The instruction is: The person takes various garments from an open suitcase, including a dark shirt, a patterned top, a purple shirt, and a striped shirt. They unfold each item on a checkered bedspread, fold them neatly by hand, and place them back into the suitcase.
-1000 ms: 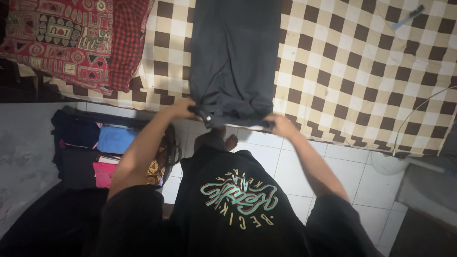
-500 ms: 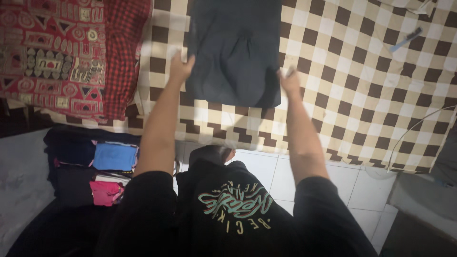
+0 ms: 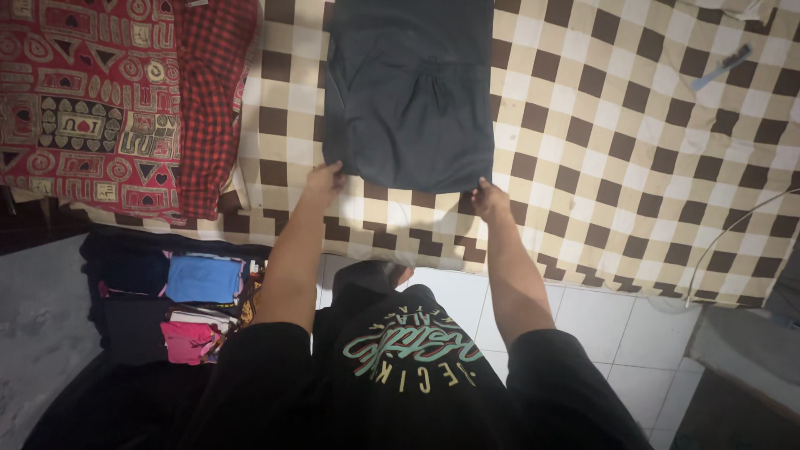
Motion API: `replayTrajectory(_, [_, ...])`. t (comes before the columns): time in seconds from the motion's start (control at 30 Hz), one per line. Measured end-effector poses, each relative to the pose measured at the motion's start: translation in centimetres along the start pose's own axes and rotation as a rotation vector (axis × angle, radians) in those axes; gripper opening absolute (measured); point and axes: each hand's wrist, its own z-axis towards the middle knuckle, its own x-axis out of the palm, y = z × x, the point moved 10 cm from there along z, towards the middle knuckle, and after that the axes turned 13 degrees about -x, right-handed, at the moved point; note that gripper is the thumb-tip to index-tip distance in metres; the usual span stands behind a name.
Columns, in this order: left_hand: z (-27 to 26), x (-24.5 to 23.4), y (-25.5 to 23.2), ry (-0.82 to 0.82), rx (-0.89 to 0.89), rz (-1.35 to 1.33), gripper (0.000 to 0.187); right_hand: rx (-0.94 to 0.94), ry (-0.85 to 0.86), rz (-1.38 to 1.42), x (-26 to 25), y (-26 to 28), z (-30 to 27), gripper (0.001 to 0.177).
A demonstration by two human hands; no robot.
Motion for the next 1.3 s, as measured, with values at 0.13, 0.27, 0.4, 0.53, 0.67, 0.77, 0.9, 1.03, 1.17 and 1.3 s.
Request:
replayTrajectory(0.13, [-3.3,-0.3,-1.4,-0.108,0.123,0.131,0.041,-0.134,0.106,-0.168,-1.3,1.5,0.9,0.016])
replayTrajectory(0.27, [-8.9,-2.0,-2.1,-0.209,0.329,0.392,0.052,-0.325,0.127,-0.198,-2.0,4.1,-3.6,0.027])
replayTrajectory(0.4, [-17.5,-0.7,-1.0,-0.132,0.916,0.955,0.044,-0.638,0.326,-0.241,-2.5,6.6,-11.4,0.037])
replayTrajectory(0.53, [-19.1,-3.3,2.2,-0.001,0.441,0.866,0.035,-0.537,0.525,-0.519,-3.7,5.4,-14.5,0.027])
replayTrajectory(0.67, [-20.6,-2.5,-0.2,-0.062,0.401,0.987,0.035,-0.647,0.564,-0.885,-2.6,7.9,-15.4,0.032])
replayTrajectory(0.77, [-21.2,0.4,-5.4,-0.148,0.704,1.183,0.027,-0.92,0.533,-1.002,1.1,12.1,-14.7,0.019])
replayTrajectory(0.9, [-20.7,4.0,-11.8,-0.246,0.954,1.329,0.018,-1.284,0.704,-1.007,7.0,17.1,-14.2,0.012])
replayTrajectory(1.03, [-14.3,6.9,-16.8,-0.033,0.661,1.408,0.02,-0.954,0.712,-1.322,12.1,19.0,-7.0,0.017])
replayTrajectory(1.17, [-7.8,10.9,-22.9,0.107,0.574,1.542,0.028,-0.879,0.736,-1.537,17.7,22.4,-1.4,0.02])
replayTrajectory(1.3, [-3.4,14.7,-31.0,-0.02,0.782,1.411,0.027,-1.053,0.515,-1.429,22.8,26.4,4.7,0.022])
